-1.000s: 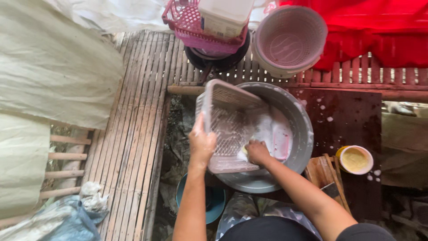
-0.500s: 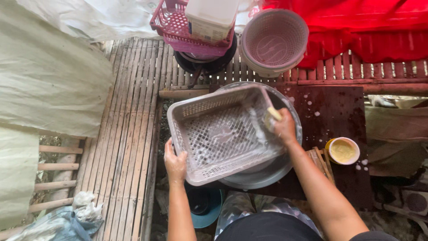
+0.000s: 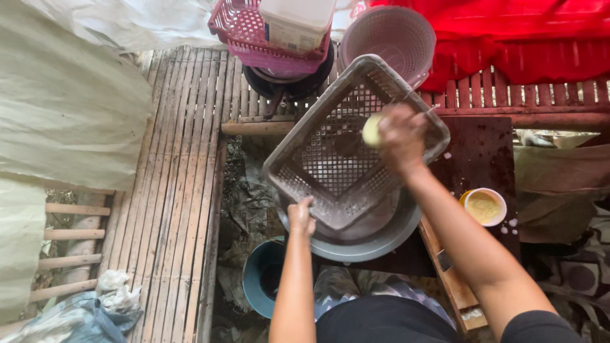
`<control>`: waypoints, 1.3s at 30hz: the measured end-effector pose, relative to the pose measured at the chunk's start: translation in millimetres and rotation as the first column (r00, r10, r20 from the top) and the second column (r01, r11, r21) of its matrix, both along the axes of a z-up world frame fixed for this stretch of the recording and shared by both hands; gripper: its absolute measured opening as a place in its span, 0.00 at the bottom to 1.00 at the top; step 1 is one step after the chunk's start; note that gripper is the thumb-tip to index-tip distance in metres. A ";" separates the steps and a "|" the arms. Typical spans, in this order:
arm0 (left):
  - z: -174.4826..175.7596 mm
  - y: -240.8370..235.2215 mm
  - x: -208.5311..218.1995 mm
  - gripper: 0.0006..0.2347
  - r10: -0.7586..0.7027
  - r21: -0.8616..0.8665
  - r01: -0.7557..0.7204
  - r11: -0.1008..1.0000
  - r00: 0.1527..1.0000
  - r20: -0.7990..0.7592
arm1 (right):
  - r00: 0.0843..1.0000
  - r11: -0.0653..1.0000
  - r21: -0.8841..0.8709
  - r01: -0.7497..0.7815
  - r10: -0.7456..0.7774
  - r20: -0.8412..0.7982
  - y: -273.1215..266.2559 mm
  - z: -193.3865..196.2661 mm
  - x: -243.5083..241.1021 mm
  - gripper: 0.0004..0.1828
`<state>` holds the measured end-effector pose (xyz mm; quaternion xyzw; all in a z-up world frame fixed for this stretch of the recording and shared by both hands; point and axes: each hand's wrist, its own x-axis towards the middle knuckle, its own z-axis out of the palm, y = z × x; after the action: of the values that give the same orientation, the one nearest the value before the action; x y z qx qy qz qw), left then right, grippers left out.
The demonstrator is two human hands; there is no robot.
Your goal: The person scrubs a red plastic basket with a pink sponge in a metal basin filled with soapy water. They then place the basket aside and pick up a grey plastic basket, scrubbing it thoroughly with the same sponge.
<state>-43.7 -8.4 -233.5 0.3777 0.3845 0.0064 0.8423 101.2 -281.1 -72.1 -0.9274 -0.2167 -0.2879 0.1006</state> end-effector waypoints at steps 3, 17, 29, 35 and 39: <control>-9.5 -13.9 3.0 0.10 0.100 0.002 -0.100 0.995 0.994 0.053 | 0.982 0.953 -0.294 0.071 -0.118 -0.145 15.0 -68.0 -14.8 0.17; 28.4 -8.4 15.3 0.10 0.228 0.082 -0.242 0.967 0.962 0.147 | 0.666 0.975 0.103 -0.195 0.209 -0.716 129.6 -115.3 -94.8 0.15; 88.6 -24.8 48.0 0.12 0.041 0.416 -0.112 0.902 0.984 0.175 | 0.773 0.989 -0.033 -0.146 0.093 -0.627 118.2 -74.1 -88.0 0.26; 90.8 -4.5 64.6 0.13 0.094 0.421 -0.166 0.892 0.978 0.187 | 0.749 0.928 0.121 -0.354 0.358 -0.558 112.9 -40.5 -107.4 0.28; 95.5 16.9 69.9 0.14 0.014 0.451 -0.054 0.891 0.996 0.091 | 0.783 0.883 -0.031 -0.469 0.399 -0.477 108.6 -21.5 -115.3 0.21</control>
<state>26.2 8.6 -138.0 0.5559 0.3425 0.1266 0.7467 -14.1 -172.5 -93.6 -0.8982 -0.4153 -0.0139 0.1435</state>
